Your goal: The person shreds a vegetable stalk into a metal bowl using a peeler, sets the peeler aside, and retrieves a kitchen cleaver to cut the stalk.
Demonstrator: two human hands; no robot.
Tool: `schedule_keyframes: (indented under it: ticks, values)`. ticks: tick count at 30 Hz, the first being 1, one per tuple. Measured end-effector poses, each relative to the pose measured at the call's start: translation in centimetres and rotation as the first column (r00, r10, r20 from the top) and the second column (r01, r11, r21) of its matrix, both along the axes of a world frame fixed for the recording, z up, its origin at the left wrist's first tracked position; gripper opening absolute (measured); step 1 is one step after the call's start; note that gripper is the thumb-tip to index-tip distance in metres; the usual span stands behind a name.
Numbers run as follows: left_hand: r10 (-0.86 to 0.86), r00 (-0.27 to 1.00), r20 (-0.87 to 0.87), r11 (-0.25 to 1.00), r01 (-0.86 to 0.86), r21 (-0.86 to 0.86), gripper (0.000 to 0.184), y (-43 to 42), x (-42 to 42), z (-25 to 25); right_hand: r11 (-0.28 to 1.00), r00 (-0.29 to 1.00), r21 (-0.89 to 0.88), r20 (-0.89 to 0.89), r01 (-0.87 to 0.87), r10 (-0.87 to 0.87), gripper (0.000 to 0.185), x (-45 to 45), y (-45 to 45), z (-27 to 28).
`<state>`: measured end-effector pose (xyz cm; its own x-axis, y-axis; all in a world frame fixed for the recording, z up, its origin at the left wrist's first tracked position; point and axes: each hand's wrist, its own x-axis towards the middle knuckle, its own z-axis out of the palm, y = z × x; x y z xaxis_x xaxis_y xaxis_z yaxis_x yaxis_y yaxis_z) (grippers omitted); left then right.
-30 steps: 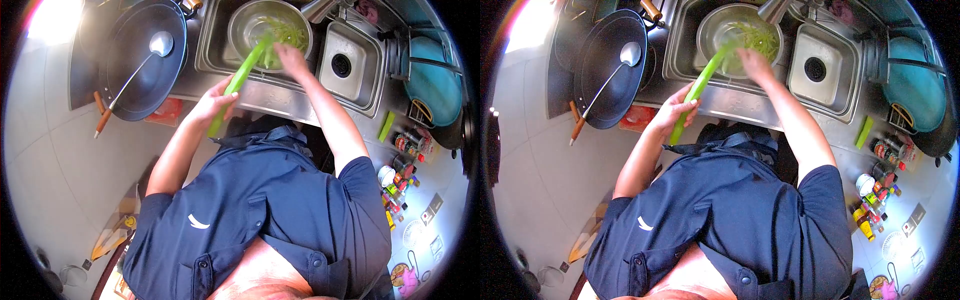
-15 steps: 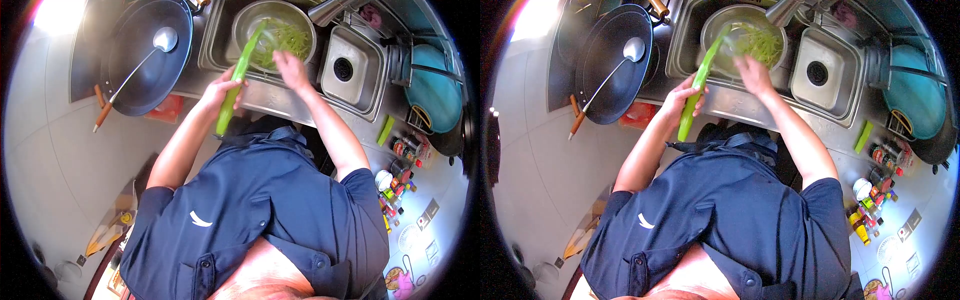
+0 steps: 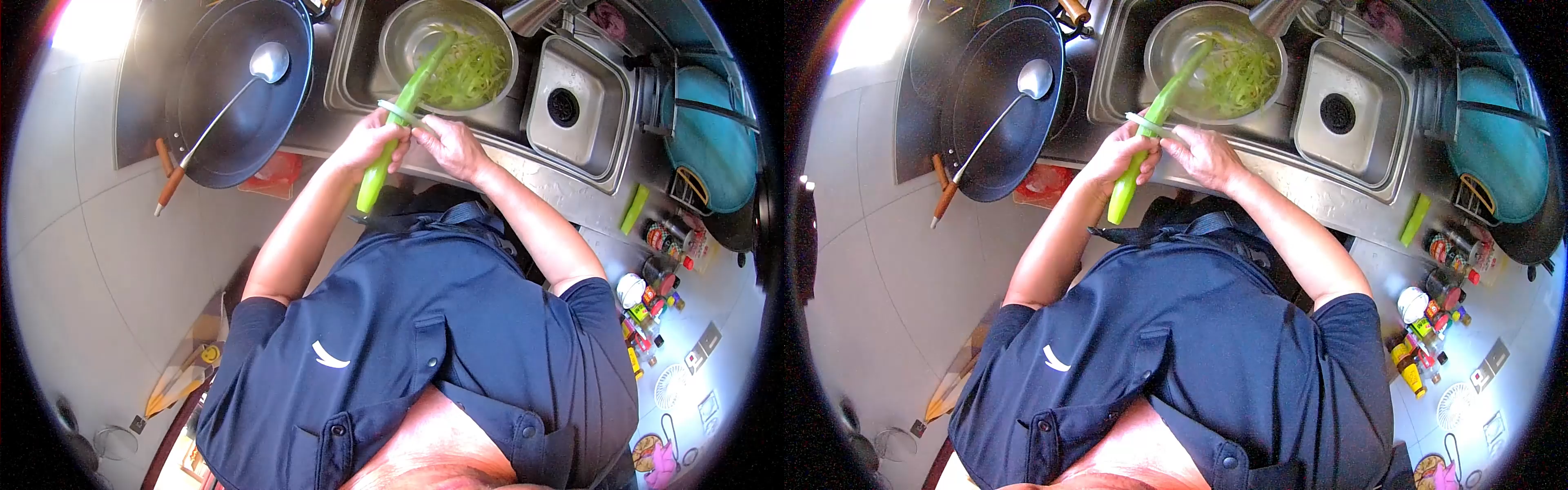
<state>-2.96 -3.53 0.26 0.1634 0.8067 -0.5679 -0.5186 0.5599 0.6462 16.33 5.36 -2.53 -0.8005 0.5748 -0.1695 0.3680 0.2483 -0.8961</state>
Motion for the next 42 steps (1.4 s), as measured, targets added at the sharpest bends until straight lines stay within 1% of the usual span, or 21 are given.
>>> schedule_keyframes:
  ticks: [2, 7, 9, 11, 13, 16, 17, 19, 21, 22, 23, 24, 25, 27, 31, 33, 34, 35, 37, 38, 42]
  values:
    - [-0.001, 0.999, -0.038, 1.000, 0.001, -0.001, 0.058, 0.0, 0.5, 0.7, 0.999, 1.000, 0.046, -0.009, -0.014, 0.015, 0.038, 0.3, 0.3, -0.5]
    - [0.018, 1.000, -0.024, 1.000, -0.018, -0.011, 0.062, -0.5, 0.8, 1.2, 0.997, 0.998, 0.062, -0.042, 0.048, -0.045, 0.047, -0.2, 2.7, -1.3]
    - [0.033, 0.999, -0.033, 0.999, -0.033, 0.006, 0.065, -0.9, 0.8, 1.7, 0.985, 0.954, -0.033, 0.258, 0.168, -0.154, 0.061, -0.4, 5.1, -2.5]
    - [-0.038, 0.999, -0.028, 0.998, 0.040, 0.046, 0.068, -1.6, 0.4, 2.1, 0.969, 0.925, 0.034, 0.291, 0.246, -0.245, 0.070, 0.3, 8.0, -5.1]
    - [-0.052, 0.998, -0.039, 0.998, 0.053, 0.035, 0.069, -2.5, 0.3, 2.2, 0.916, 0.869, 0.280, 0.326, 0.286, -0.371, 0.069, 1.7, 12.2, -10.4]
    - [-0.029, 0.999, -0.030, 0.999, 0.029, 0.013, 0.071, -2.6, 0.3, 2.6, 0.885, 0.778, 0.324, 0.435, 0.334, -0.453, 0.066, 2.7, 15.3, -9.3]
    - [0.010, 1.000, -0.009, 1.000, -0.011, -0.003, 0.071, -2.6, 0.3, 2.7, 0.886, 0.779, 0.325, 0.436, 0.331, -0.452, 0.066, 2.7, 15.2, -8.9]
    - [0.041, 0.999, 0.016, 0.999, -0.041, -0.021, 0.071, -2.3, 0.1, 2.0, 0.871, 0.841, 0.287, 0.265, 0.397, -0.471, 0.063, 1.7, 13.3, -5.9]
    - [0.069, 0.997, 0.039, 0.997, -0.068, -0.039, 0.070, -1.9, -0.3, 1.2, 0.904, 0.893, 0.235, 0.197, 0.357, -0.404, 0.063, 0.6, 10.2, -5.1]
    - [0.083, 0.995, 0.056, 0.996, -0.082, -0.024, 0.069, -1.7, -0.3, 0.9, 0.963, 0.945, 0.051, 0.184, 0.264, -0.269, 0.065, 0.2, 8.4, -3.4]
    - [0.096, 0.993, 0.073, 0.995, -0.096, -0.010, 0.068, -1.5, -0.2, 0.8, 0.983, 0.961, 0.075, 0.209, 0.166, -0.178, 0.063, -0.1, 6.7, -3.4]
    - [0.097, 0.992, 0.075, 0.995, -0.097, -0.009, 0.068, -1.3, -0.2, 0.7, 0.992, 0.988, 0.018, 0.092, 0.121, -0.122, 0.056, -0.7, 4.5, -1.2]
    - [0.084, 0.996, 0.031, 0.996, -0.084, 0.001, 0.066, -1.1, -0.1, 0.7, 0.999, 0.998, 0.033, 0.069, 0.008, -0.010, 0.050, -1.0, 3.4, -1.7]
    - [0.071, 0.997, -0.014, 0.997, -0.071, 0.009, 0.064, -0.8, 0.0, 0.7, 0.996, 0.999, 0.086, 0.052, -0.010, 0.006, 0.048, -0.9, 1.4, -0.7]
    - [0.022, 0.995, -0.100, 0.999, -0.019, 0.033, 0.071, -1.1, 0.0, 1.4, 0.998, 0.997, 0.063, 0.080, 0.012, -0.017, 0.053, -0.9, 1.7, -0.6]
    - [0.015, 0.992, -0.125, 0.998, -0.006, 0.067, 0.075, -1.7, 0.1, 2.3, 0.981, 0.991, 0.160, 0.062, 0.108, -0.119, 0.060, -0.8, 3.9, -2.4]
    - [-0.002, 0.989, -0.149, 0.998, 0.012, 0.065, 0.077, -2.1, 0.1, 2.7, 0.991, 0.949, 0.083, 0.288, 0.105, -0.124, 0.065, -0.7, 6.1, -2.4]
    - [-0.019, 0.985, -0.174, 0.997, 0.031, 0.065, 0.079, -2.4, 0.1, 3.0, 0.978, 0.926, 0.082, 0.312, 0.194, -0.210, 0.064, -0.1, 8.2, -6.0]
    - [-0.044, 0.984, -0.173, 0.998, 0.053, 0.047, 0.081, -3.4, -0.1, 3.2, 0.941, 0.896, 0.231, 0.315, 0.247, -0.312, 0.063, 1.0, 11.9, -8.0]
    - [-0.062, 0.983, -0.172, 0.995, 0.074, 0.068, 0.080, -3.8, -0.2, 3.2, 0.936, 0.845, 0.233, 0.412, 0.264, -0.341, 0.064, 1.6, 13.5, -8.6]
    - [-0.049, 0.975, -0.217, 0.997, 0.059, 0.040, 0.077, -3.7, -0.2, 3.6, 0.878, 0.842, 0.313, 0.296, 0.361, -0.452, 0.064, 2.6, 15.2, -8.3]
